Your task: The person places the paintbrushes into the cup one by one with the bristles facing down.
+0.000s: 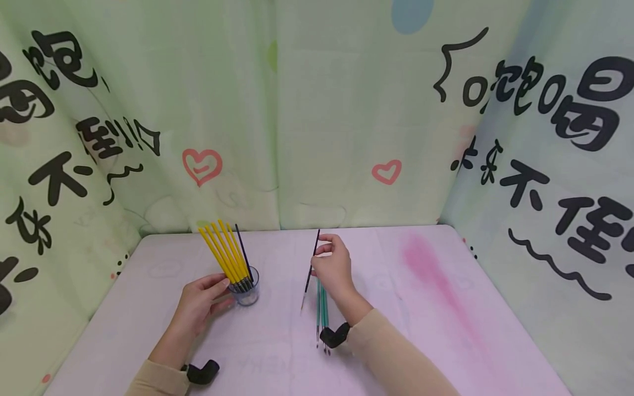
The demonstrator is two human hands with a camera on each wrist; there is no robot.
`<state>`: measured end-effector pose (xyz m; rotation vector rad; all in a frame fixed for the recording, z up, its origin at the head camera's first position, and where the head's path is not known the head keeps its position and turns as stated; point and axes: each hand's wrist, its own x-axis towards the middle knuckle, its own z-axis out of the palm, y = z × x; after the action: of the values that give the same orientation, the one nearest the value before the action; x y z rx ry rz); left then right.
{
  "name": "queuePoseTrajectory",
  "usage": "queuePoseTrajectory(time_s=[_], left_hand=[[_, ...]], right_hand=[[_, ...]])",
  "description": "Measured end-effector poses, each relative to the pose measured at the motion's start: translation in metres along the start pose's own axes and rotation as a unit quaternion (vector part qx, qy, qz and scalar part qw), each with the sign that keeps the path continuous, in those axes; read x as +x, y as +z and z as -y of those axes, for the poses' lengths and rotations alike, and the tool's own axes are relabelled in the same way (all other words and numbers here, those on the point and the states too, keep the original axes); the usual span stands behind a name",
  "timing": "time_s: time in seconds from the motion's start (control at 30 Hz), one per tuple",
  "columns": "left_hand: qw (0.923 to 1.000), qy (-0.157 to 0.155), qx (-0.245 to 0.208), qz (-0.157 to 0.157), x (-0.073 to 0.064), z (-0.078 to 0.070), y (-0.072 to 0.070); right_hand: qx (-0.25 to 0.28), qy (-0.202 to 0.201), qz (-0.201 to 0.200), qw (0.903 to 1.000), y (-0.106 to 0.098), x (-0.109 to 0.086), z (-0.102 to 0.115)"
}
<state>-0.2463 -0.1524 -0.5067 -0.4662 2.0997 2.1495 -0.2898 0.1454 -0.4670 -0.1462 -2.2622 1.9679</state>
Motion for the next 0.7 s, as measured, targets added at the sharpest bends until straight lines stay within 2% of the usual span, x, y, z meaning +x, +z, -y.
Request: queuePoseTrajectory(time_s=[0.17,0.3,0.7], left_hand=[[1.0000,-0.001,-0.005,0.000,-0.001,0.000,0.000],[1.0000,0.002,-0.009,0.002,-0.001,0.000,0.000],[0.9999,0.007,-0.010,0.003,-0.003,-0.002,0.000]], right_hand=[[0.049,-0.029,-0.008,0.9983,0.010,-0.003,0.014],[0.074,-0.051,0.001,0.9959,0.019,-0.006,0.027],[0.116,-0.116,0.038,0.9857,0.050,-0.012,0.053]])
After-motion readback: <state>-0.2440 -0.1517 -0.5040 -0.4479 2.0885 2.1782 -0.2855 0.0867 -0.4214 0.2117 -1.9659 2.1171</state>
